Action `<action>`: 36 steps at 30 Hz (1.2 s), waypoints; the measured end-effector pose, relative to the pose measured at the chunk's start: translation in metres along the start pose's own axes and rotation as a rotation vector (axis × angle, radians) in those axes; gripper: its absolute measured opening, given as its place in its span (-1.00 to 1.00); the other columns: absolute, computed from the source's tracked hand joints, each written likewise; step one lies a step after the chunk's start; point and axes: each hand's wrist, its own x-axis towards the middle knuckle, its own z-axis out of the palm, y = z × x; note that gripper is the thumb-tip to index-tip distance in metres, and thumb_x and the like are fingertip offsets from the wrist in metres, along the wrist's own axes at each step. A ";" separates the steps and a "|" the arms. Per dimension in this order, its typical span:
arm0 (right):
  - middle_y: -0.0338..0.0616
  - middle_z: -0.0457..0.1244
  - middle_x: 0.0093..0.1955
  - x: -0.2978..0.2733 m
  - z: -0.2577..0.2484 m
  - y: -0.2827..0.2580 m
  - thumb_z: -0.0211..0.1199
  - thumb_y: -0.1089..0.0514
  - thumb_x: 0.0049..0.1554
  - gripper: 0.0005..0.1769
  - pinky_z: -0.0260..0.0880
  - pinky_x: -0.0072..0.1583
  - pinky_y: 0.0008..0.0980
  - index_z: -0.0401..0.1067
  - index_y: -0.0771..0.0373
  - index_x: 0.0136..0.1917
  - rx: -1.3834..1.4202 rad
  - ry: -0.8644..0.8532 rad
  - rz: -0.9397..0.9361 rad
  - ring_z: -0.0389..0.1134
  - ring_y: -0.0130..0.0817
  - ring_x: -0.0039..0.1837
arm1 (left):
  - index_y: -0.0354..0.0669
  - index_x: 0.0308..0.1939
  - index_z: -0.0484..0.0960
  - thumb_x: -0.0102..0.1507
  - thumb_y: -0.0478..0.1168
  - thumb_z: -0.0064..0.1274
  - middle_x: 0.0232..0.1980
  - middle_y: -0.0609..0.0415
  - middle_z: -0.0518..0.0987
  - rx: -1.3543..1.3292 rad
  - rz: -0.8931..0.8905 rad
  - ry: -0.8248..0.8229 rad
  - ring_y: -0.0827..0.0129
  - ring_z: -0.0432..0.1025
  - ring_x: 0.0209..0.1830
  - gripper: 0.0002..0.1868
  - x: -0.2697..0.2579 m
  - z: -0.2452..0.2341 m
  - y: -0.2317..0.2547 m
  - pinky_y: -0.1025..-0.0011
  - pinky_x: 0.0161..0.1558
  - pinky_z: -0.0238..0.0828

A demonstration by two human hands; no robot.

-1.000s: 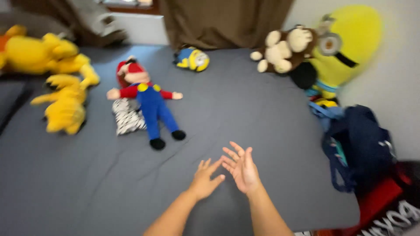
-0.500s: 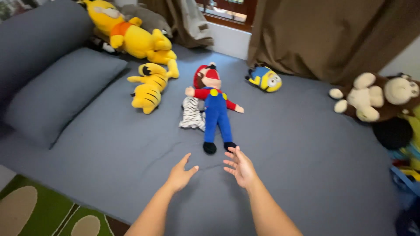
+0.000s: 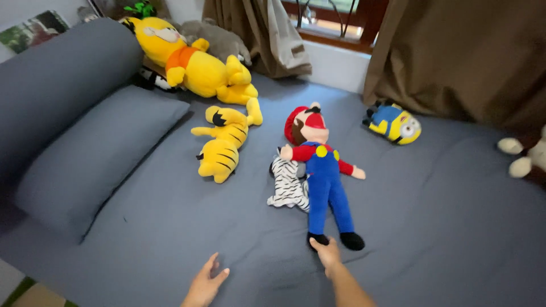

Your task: The person is tidying a bedroom by picking up and arranging plush toys, a handheld console, and a backpack on a bed and near a window.

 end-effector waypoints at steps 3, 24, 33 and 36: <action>-0.08 0.09 0.60 0.039 0.025 0.005 0.52 -0.14 -0.09 0.18 0.11 0.54 -0.13 0.01 0.16 0.63 -0.055 0.135 -0.198 0.12 -0.09 0.58 | 0.44 0.56 0.25 0.17 0.08 0.24 0.51 0.17 0.46 -0.139 -0.092 0.028 0.51 0.37 0.49 -0.13 0.014 -0.012 -0.019 0.46 0.41 0.29; -0.19 0.23 0.13 -0.221 -0.134 0.048 0.48 0.02 -0.10 -0.81 0.00 0.24 0.29 0.56 0.00 -0.19 -0.999 -0.468 -1.253 0.12 -0.15 0.52 | -0.08 0.33 0.55 0.20 0.10 0.11 0.24 -0.21 0.62 -1.064 -0.281 -0.418 0.01 0.53 0.16 -0.34 -0.150 0.121 0.234 -0.03 0.25 0.43; -0.13 0.19 0.10 -0.194 -0.201 0.162 0.68 0.08 -0.07 -0.55 -0.02 0.47 -0.12 0.51 0.17 0.00 -0.994 -0.427 -1.142 0.18 -0.02 0.48 | 0.05 0.48 0.39 0.10 -0.21 0.20 0.34 -0.21 0.57 -1.031 -0.163 -0.326 -0.15 0.49 0.26 -0.19 -0.265 0.139 0.245 -0.16 0.24 0.42; -0.17 0.26 0.14 -0.177 -0.191 0.173 0.66 0.09 -0.17 0.04 0.14 0.32 -0.33 0.29 0.04 0.53 -0.737 -0.351 -1.049 0.27 -0.19 0.28 | 0.04 0.39 0.47 0.05 -0.24 0.24 0.23 -0.16 0.63 -1.080 0.010 -0.261 -0.08 0.54 0.13 -0.22 -0.284 0.116 0.243 -0.10 0.12 0.50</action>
